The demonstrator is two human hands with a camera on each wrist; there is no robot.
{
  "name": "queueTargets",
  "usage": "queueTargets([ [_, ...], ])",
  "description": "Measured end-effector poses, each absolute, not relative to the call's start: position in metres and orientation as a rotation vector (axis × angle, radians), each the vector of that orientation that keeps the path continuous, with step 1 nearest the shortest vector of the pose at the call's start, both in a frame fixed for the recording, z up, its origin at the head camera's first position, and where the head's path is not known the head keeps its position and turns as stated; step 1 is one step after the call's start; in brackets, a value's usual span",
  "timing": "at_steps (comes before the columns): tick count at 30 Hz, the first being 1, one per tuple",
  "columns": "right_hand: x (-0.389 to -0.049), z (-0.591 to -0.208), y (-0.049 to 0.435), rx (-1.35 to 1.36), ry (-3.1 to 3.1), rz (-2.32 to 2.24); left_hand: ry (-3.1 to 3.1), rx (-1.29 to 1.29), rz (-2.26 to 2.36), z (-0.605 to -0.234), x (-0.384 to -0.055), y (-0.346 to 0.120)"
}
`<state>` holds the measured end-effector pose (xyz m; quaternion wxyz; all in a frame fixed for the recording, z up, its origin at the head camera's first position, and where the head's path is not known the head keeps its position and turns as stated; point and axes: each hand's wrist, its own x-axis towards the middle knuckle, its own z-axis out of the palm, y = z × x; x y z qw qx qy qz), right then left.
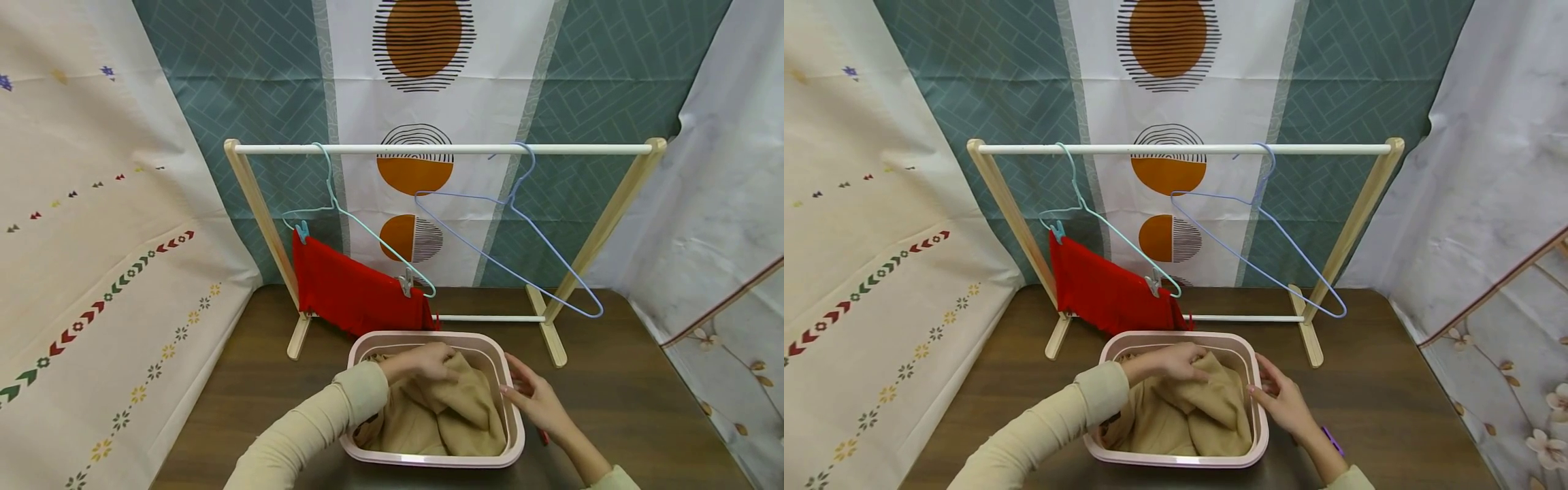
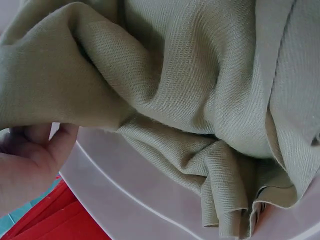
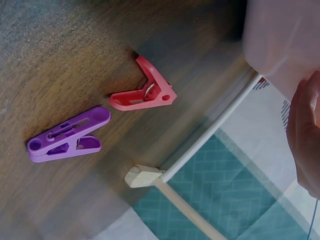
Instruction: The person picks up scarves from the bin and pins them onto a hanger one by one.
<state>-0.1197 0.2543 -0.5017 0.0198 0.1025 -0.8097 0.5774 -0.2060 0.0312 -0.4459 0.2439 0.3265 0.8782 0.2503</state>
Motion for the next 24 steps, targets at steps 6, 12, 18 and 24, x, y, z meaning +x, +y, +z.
queueTargets([
  [6, -0.120, -0.501, 0.254, 0.329, -2.498, 1.810, 2.403, 0.970, 0.803, -0.447, -0.207, 0.029],
  [12, -0.119, -0.501, 0.254, 0.297, -2.507, 1.815, 2.494, 1.243, 0.770, -0.435, -0.209, 0.028],
  [18, -0.119, -0.500, 0.253, 0.277, -2.523, 1.805, 2.366, 1.180, 0.985, -0.422, -0.209, 0.026],
  [24, -0.119, -0.500, 0.253, 0.307, -2.504, 1.817, 2.414, 1.168, 0.959, -0.418, -0.202, 0.023],
])
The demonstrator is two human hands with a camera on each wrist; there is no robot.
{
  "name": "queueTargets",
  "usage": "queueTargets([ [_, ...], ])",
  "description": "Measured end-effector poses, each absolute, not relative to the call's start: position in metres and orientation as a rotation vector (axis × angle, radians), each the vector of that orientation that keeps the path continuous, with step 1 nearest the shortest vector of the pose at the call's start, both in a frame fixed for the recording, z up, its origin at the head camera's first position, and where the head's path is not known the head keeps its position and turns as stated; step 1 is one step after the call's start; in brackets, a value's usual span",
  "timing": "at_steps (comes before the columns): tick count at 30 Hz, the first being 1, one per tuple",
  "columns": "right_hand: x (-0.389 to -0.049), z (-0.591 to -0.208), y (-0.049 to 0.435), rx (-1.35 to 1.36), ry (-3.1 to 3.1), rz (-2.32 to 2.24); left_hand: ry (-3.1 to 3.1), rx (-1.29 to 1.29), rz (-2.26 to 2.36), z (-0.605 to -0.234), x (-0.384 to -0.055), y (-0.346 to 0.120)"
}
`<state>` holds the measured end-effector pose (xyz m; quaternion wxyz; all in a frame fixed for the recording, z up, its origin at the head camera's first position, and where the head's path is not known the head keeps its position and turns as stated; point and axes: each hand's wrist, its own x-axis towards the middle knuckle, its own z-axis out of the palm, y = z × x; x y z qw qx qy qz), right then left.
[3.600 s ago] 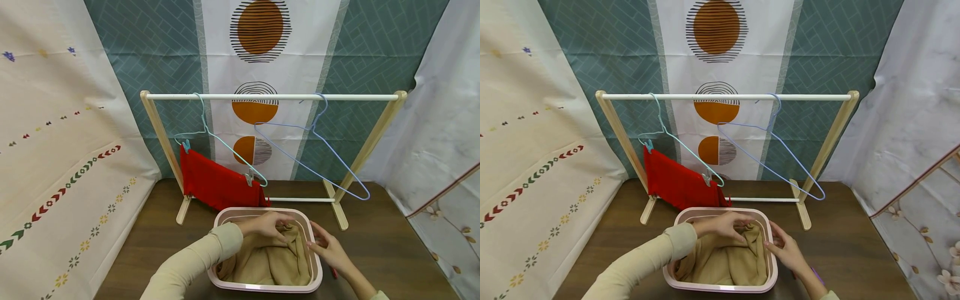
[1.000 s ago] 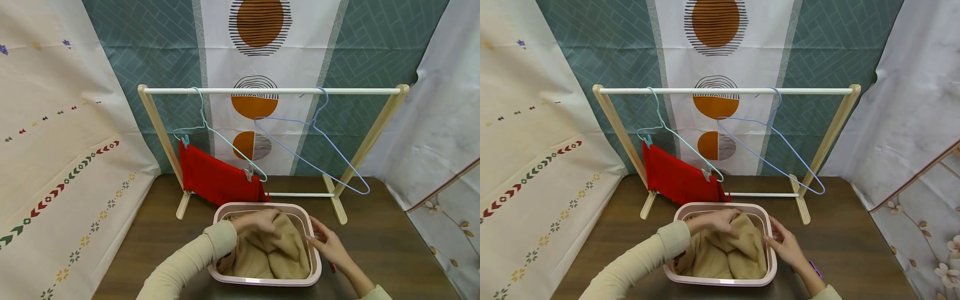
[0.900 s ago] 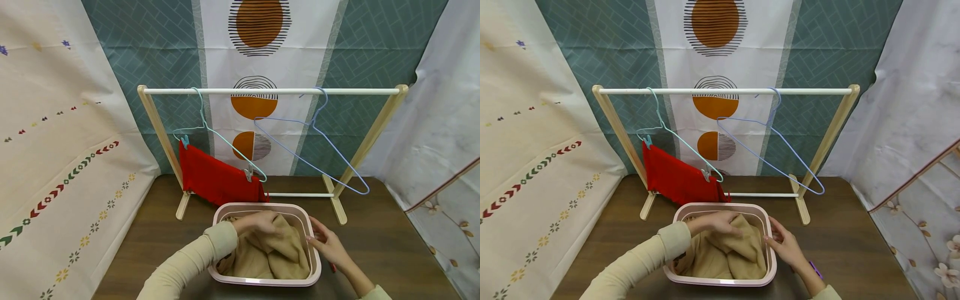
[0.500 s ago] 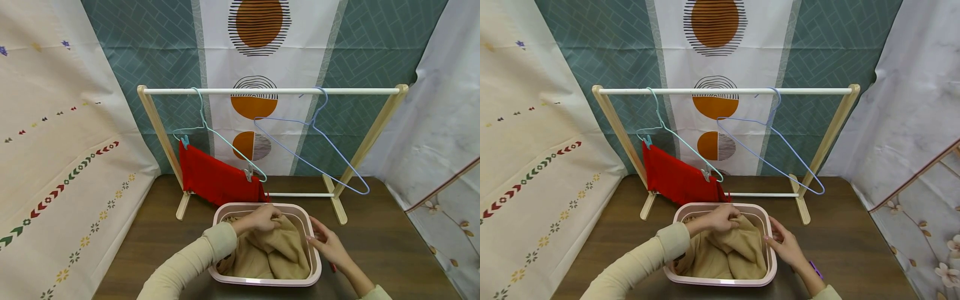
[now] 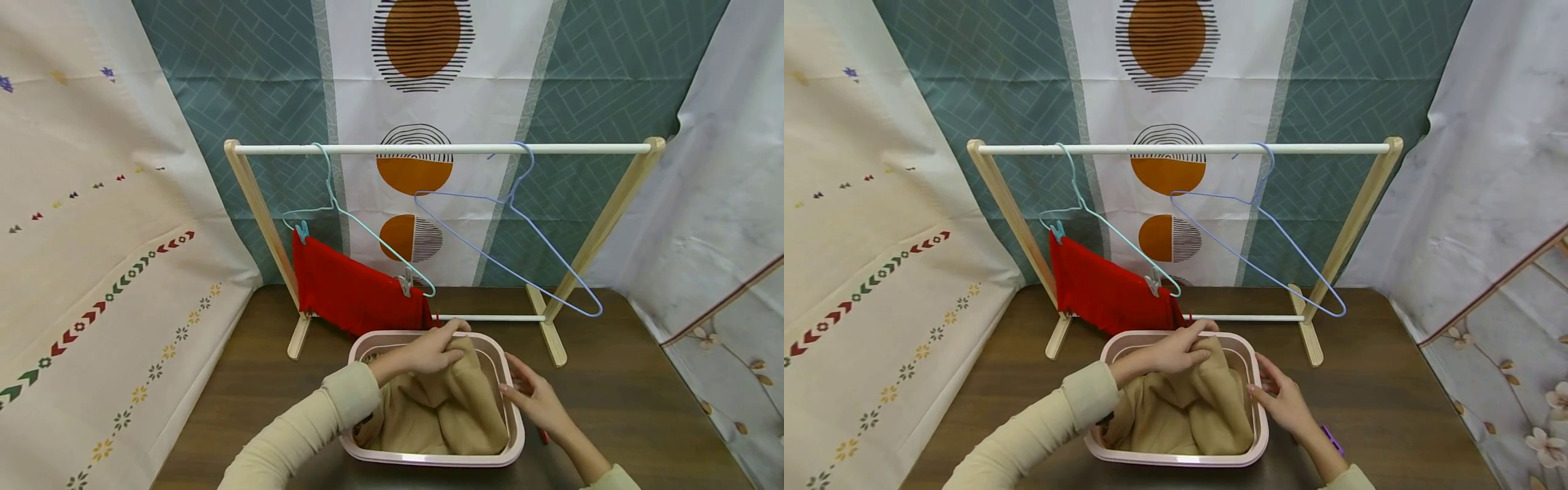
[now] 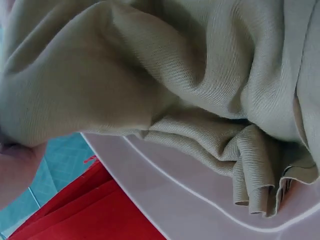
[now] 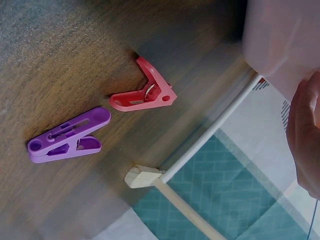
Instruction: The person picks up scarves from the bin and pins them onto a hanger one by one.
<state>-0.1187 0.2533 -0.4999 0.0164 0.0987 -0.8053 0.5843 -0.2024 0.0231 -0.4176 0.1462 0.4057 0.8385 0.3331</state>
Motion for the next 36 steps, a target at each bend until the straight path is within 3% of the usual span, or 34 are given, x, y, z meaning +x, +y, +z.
queueTargets([
  [8, -0.118, -0.502, 0.253, 0.347, -2.483, 1.797, 2.416, 1.060, 0.708, -0.424, -0.194, 0.019],
  [15, -0.118, -0.501, 0.252, 0.338, -2.480, 1.817, 2.540, 1.391, 0.769, -0.407, -0.189, 0.006],
  [25, -0.117, -0.498, 0.251, 0.302, -2.492, 1.806, 2.466, 1.343, 1.390, -0.362, -0.186, -0.007],
  [29, -0.118, -0.499, 0.251, 0.337, -2.487, 1.786, 2.425, 1.235, 1.533, -0.341, -0.184, -0.010],
  [36, -0.117, -0.499, 0.250, 0.294, -2.511, 1.775, 2.127, 0.748, 2.036, -0.321, -0.184, -0.013],
])
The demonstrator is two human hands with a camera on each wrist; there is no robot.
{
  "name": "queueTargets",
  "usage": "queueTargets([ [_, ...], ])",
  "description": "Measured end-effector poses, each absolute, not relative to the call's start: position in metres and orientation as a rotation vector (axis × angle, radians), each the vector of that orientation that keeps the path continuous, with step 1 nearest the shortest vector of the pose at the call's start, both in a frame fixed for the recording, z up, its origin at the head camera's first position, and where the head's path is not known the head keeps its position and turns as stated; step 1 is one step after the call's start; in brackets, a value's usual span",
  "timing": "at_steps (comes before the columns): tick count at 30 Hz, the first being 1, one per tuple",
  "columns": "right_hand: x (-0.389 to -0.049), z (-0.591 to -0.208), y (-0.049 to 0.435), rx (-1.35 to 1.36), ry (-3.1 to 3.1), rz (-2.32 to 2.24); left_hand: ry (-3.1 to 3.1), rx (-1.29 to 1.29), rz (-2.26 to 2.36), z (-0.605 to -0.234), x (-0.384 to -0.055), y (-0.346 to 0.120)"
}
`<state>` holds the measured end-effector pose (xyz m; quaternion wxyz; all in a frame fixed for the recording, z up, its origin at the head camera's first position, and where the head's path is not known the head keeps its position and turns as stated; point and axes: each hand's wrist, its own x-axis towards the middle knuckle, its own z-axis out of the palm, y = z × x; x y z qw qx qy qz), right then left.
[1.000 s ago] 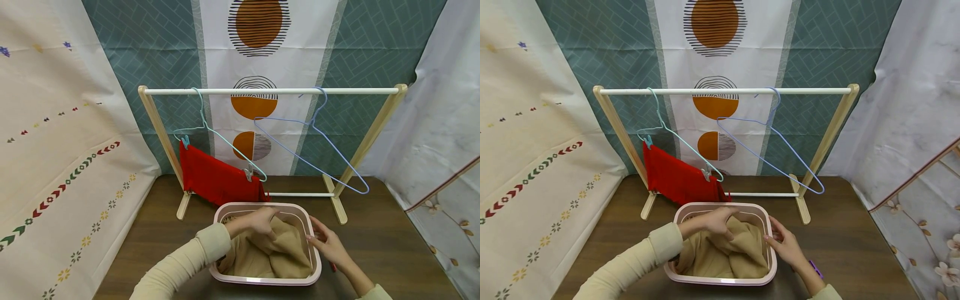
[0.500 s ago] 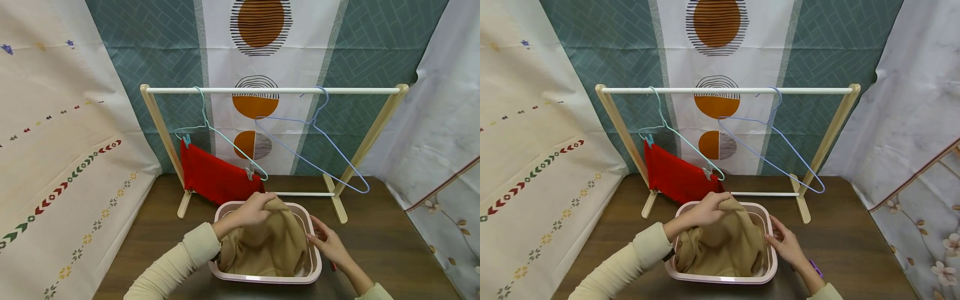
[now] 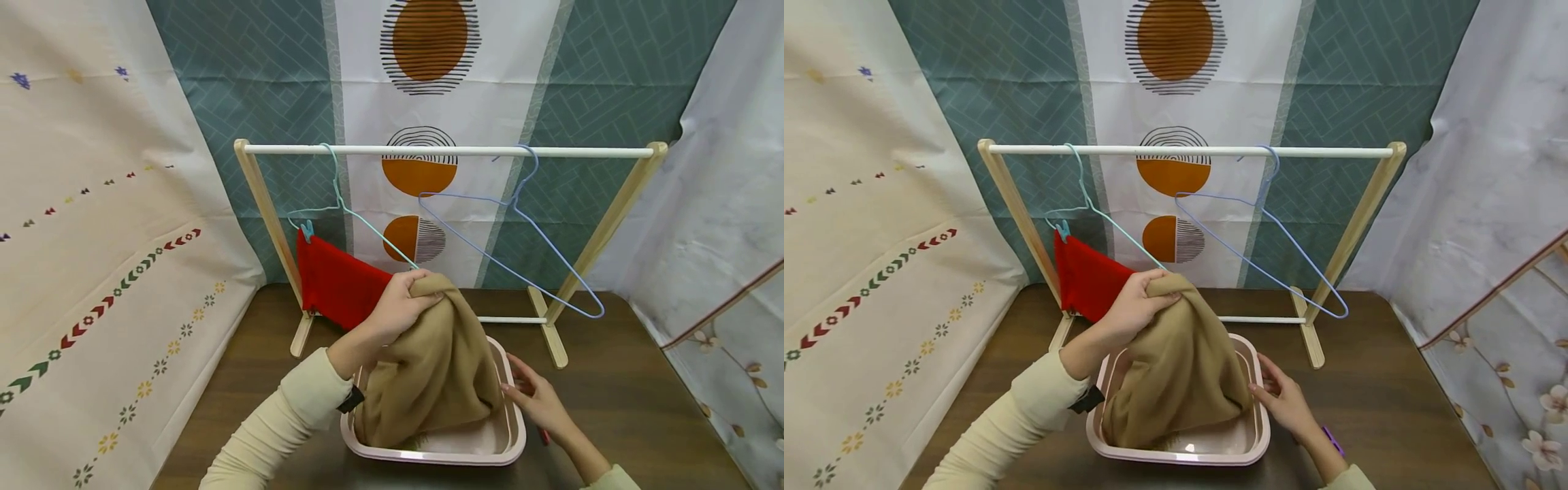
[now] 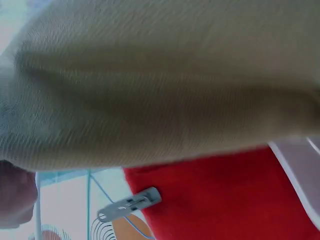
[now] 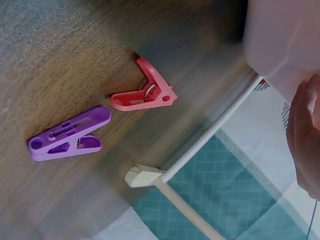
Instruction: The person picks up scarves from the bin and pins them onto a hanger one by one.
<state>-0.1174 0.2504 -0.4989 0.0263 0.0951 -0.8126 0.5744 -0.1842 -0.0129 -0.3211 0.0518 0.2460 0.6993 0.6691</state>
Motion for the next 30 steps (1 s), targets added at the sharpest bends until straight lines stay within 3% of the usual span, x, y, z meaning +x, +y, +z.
queueTargets([
  [8, -0.116, -0.499, 0.251, 0.287, -2.521, 1.799, 1.675, 0.346, 2.567, -0.289, -0.179, -0.013],
  [18, -0.118, -0.496, 0.250, 0.273, -2.520, 1.830, 1.620, 0.450, 2.764, -0.237, -0.173, -0.017],
  [24, -0.118, -0.497, 0.251, 0.269, -2.529, 1.822, 1.793, 0.577, 2.572, -0.256, -0.178, -0.019],
  [30, -0.117, -0.491, 0.252, 0.240, -2.572, 1.729, 1.793, 0.497, 2.422, -0.291, -0.182, -0.018],
])
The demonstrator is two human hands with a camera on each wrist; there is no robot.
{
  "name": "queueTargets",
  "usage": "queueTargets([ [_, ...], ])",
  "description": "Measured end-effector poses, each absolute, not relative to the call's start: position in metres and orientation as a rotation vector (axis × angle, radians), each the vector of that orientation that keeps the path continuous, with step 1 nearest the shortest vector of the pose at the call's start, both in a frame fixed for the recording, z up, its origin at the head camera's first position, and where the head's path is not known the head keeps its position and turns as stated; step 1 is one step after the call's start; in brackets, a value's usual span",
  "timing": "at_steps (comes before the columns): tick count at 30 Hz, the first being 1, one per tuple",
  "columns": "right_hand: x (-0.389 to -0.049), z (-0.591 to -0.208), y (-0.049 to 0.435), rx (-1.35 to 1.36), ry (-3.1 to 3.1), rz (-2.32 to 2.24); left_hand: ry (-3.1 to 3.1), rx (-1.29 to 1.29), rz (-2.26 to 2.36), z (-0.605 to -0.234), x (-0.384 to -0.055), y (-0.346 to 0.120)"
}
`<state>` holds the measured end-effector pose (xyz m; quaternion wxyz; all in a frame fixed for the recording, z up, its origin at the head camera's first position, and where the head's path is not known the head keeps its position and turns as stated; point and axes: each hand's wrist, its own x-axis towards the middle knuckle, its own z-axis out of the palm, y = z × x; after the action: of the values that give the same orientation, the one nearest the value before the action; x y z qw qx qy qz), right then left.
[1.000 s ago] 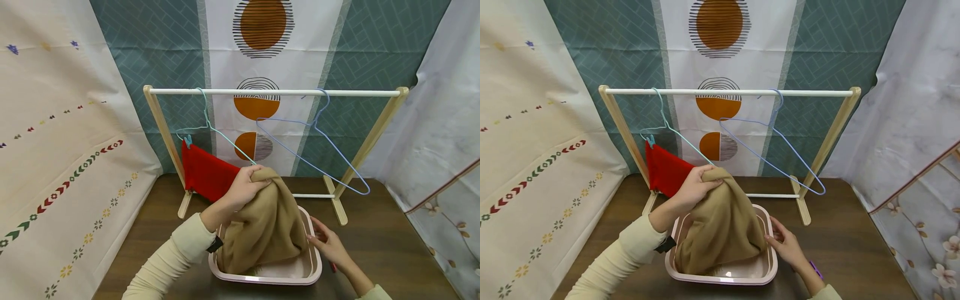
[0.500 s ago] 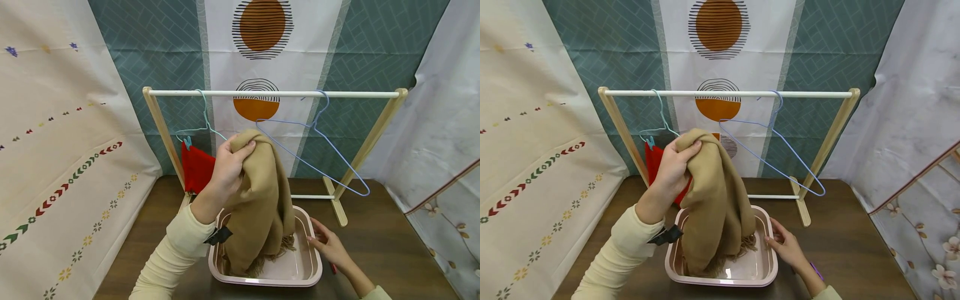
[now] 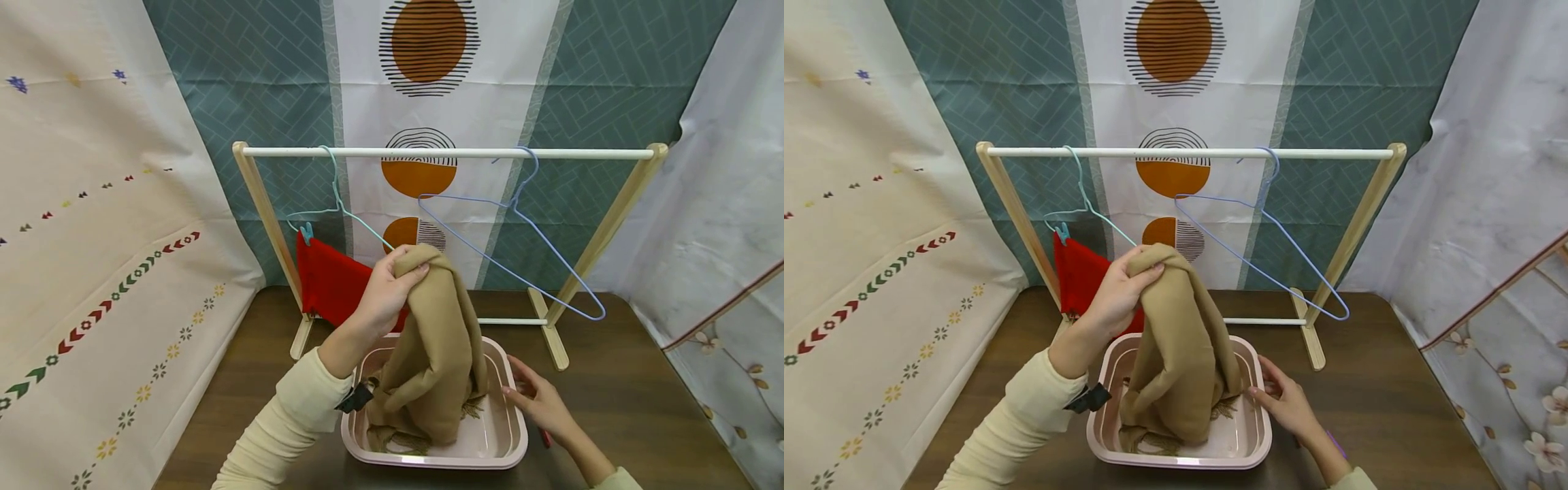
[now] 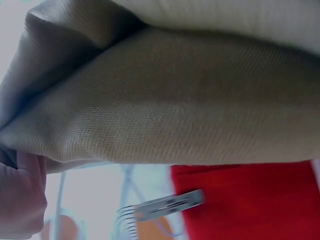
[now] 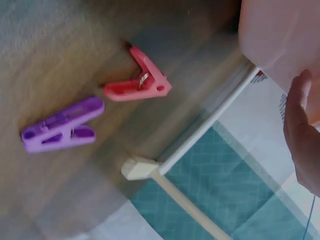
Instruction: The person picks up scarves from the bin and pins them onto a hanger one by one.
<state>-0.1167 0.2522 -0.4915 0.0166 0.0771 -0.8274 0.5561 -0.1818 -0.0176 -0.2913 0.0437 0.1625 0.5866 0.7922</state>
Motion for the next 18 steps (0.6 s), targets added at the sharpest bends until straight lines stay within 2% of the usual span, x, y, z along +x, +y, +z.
queueTargets([
  [9, -0.121, -0.462, 0.262, 0.358, -2.550, 1.310, 1.650, 0.294, 2.432, -0.317, -0.183, -0.022],
  [18, -0.131, -0.407, 0.273, 0.443, -2.310, 1.225, 1.579, 0.223, 2.471, -0.321, -0.180, -0.026],
])
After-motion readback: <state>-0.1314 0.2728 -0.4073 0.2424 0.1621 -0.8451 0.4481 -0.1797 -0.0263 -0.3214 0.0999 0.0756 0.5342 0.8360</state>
